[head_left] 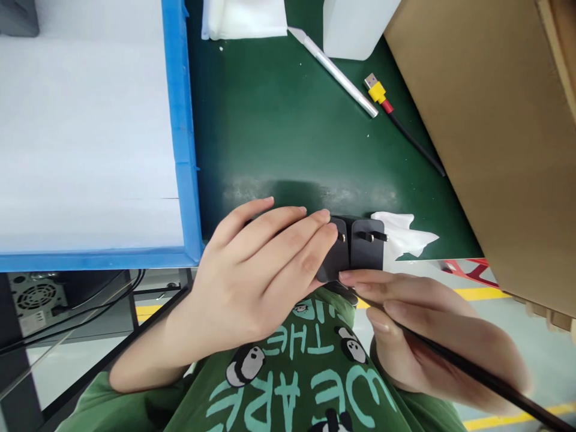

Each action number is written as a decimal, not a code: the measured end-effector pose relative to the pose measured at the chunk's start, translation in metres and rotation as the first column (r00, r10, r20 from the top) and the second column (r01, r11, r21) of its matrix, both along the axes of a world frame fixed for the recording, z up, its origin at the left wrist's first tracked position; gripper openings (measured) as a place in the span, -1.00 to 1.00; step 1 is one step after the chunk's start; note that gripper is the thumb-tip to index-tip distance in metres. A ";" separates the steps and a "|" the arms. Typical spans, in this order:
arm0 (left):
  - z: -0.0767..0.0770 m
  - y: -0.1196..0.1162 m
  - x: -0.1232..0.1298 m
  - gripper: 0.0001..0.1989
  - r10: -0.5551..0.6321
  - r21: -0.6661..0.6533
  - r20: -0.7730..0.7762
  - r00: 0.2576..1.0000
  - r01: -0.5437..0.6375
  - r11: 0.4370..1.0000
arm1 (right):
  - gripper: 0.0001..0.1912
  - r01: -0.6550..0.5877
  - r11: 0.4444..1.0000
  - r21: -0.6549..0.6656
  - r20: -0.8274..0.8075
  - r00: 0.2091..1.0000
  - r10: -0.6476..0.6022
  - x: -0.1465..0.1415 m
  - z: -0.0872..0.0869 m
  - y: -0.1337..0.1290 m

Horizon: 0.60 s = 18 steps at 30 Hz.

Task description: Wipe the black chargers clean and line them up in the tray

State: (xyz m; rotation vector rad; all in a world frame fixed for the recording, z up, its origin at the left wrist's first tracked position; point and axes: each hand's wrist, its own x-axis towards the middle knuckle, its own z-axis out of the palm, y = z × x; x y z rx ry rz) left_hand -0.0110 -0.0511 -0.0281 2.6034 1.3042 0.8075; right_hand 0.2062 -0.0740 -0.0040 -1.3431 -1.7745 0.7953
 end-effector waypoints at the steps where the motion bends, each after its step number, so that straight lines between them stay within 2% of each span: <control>1: 0.000 0.000 0.000 -0.63 0.004 -0.001 -0.001 1.000 -0.004 1.000 | -0.78 -0.017 1.000 -0.003 -0.001 1.000 0.017 -0.001 0.000 -0.001; 4: 0.001 0.000 0.001 -0.65 0.011 0.000 0.001 1.000 -0.011 1.000 | -0.75 -0.189 0.981 -0.051 0.023 0.981 0.190 0.002 0.001 0.000; 5: 0.001 0.000 0.001 -0.65 0.010 0.002 0.001 1.000 -0.010 1.000 | -0.75 -0.199 0.979 -0.052 0.023 0.979 0.200 0.004 0.001 0.001; 8: 0.002 0.001 0.000 -0.63 -0.007 0.004 -0.003 1.000 0.007 1.000 | -0.74 -0.118 0.993 -0.028 0.005 0.993 0.118 0.011 0.002 0.007; 9: 0.002 0.001 0.000 -0.63 -0.009 0.005 -0.006 1.000 0.009 1.000 | -0.74 -0.138 0.990 -0.032 0.008 0.990 0.138 0.013 0.002 0.009; 12: 0.001 0.001 -0.001 -0.62 -0.011 0.005 -0.008 1.000 0.011 1.000 | -0.78 -0.301 0.951 -0.072 0.047 0.951 0.304 0.015 0.002 0.012; 13: 0.001 0.001 -0.001 -0.61 -0.011 0.005 -0.004 1.000 0.011 1.000 | -0.79 -0.294 0.953 -0.066 0.051 0.953 0.298 0.013 0.002 0.011; 14: 0.001 0.001 -0.001 -0.61 -0.012 0.005 0.000 1.000 0.012 1.000 | -0.80 -0.239 0.970 -0.049 0.044 0.969 0.241 0.009 0.001 0.008; 17: 0.002 0.001 -0.001 -0.61 -0.013 0.009 0.006 1.000 0.013 1.000 | -0.82 -0.003 1.000 -0.004 -0.017 1.000 0.003 -0.005 0.000 -0.002; 18: 0.002 0.001 0.000 -0.61 -0.013 0.009 0.005 1.000 0.013 1.000 | -0.82 0.036 0.999 0.000 -0.027 0.999 -0.036 -0.007 -0.001 -0.004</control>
